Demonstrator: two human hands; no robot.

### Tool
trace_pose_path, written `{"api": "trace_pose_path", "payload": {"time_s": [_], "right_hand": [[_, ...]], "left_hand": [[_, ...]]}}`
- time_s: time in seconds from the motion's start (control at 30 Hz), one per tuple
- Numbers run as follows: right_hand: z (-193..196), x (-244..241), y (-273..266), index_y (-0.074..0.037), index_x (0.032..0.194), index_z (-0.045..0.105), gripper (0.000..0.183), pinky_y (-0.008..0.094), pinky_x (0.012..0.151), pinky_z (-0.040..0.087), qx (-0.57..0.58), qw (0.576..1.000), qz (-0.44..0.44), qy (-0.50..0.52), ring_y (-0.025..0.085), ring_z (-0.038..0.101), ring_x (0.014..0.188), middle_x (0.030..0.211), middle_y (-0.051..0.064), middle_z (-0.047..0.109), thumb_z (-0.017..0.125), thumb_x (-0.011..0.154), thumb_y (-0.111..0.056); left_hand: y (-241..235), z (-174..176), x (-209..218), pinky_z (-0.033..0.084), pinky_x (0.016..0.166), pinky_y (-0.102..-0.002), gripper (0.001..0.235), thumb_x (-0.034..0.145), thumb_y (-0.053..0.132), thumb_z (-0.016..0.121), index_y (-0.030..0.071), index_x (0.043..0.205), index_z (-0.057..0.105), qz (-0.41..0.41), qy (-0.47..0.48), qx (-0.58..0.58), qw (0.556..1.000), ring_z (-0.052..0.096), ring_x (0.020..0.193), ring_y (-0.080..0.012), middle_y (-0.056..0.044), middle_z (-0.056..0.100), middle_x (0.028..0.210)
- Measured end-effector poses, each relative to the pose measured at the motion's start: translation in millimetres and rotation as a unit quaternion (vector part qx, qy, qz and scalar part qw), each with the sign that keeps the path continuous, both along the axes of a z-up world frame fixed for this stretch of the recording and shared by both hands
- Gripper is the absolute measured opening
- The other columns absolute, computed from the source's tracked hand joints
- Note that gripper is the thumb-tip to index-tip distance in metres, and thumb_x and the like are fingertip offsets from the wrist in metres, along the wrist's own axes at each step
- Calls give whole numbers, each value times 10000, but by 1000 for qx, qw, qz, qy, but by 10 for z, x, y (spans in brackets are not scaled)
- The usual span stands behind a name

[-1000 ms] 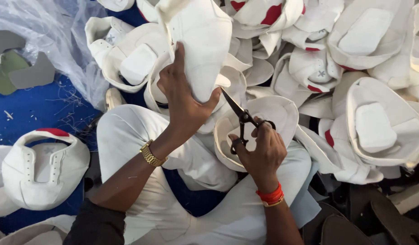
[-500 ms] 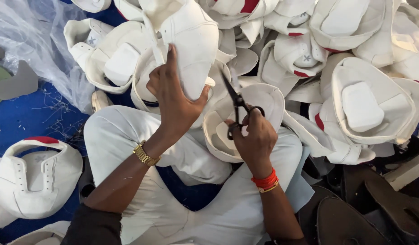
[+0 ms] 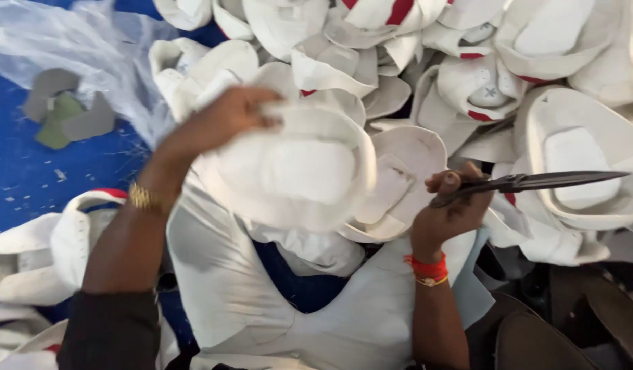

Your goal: The person trims excess material from shoe uppers using scissors.

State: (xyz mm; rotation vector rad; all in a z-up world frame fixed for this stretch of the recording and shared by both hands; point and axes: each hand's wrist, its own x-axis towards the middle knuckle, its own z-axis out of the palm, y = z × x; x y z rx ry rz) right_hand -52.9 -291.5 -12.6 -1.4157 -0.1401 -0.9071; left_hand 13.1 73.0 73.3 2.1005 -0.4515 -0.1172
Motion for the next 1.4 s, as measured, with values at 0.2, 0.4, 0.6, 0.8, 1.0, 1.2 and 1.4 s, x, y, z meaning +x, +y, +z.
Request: {"api": "trace_pose_path", "payload": {"time_s": [0.2, 0.4, 0.6, 0.8, 1.0, 1.2, 1.4], "right_hand": [[73, -26, -9, 32, 1270, 531, 211, 252, 684, 518, 12, 999, 3, 43, 115, 607, 738, 908, 81, 662, 608, 1137, -113], [45, -28, 67, 43, 1221, 569, 137, 277, 720, 574, -18, 998, 48, 32, 127, 644, 786, 922, 79, 649, 618, 1106, -14], [43, 30, 2, 46, 1232, 565, 149, 290, 722, 589, -32, 999, 31, 13, 130, 654, 815, 974, 83, 640, 600, 1088, 32], [148, 24, 10, 38, 1220, 543, 113, 261, 704, 546, 1, 999, 25, 33, 113, 637, 806, 949, 72, 636, 580, 1125, -11], [160, -112, -26, 28, 1179, 551, 115, 235, 669, 523, -31, 999, 26, 6, 108, 614, 722, 892, 71, 626, 591, 1198, -79], [407, -717, -86, 23, 1315, 540, 274, 259, 661, 520, 15, 999, -17, 44, 134, 628, 727, 982, 126, 684, 662, 1122, -128], [17, -1338, 24, 20, 1308, 568, 369, 303, 634, 533, 144, 983, 48, 103, 190, 650, 740, 905, 127, 682, 666, 1093, -264]], "left_hand": [[467, -22, 610, 532, 942, -375, 350, 1197, 342, 560, 23, 1200, 705, 70, -167, -339, 923, 683, 1079, -218, -100, 719, 1178], [-714, -408, 76, 457, 1012, -450, 461, 1030, 413, 645, 67, 1329, 584, 48, -206, -137, 968, 579, 1203, -310, -163, 600, 1322], [-2023, -789, -888, 381, 1082, -522, 748, 862, 482, 731, 116, 1458, 466, 39, -242, 66, 967, 473, 1327, -396, -219, 480, 1466], [-2140, -724, -1159, 418, 1061, -531, 678, 887, 558, 738, 151, 1387, 529, -48, -91, 188, 977, 518, 1290, -350, -162, 555, 1353], [-2550, -557, -1065, 494, 796, -476, 706, 853, 320, 742, 53, 1472, 531, -33, -161, 191, 968, 592, 1020, -323, -137, 595, 1124], [-2565, -744, -720, 562, 664, -465, 257, 870, 96, 594, 33, 1118, 617, 6, -139, 181, 974, 694, 831, -355, -178, 683, 977], [-1971, -457, -818, 515, 708, -535, 88, 946, 63, 541, 24, 1013, 581, 10, -139, 103, 985, 679, 833, -403, -171, 701, 924]]}}
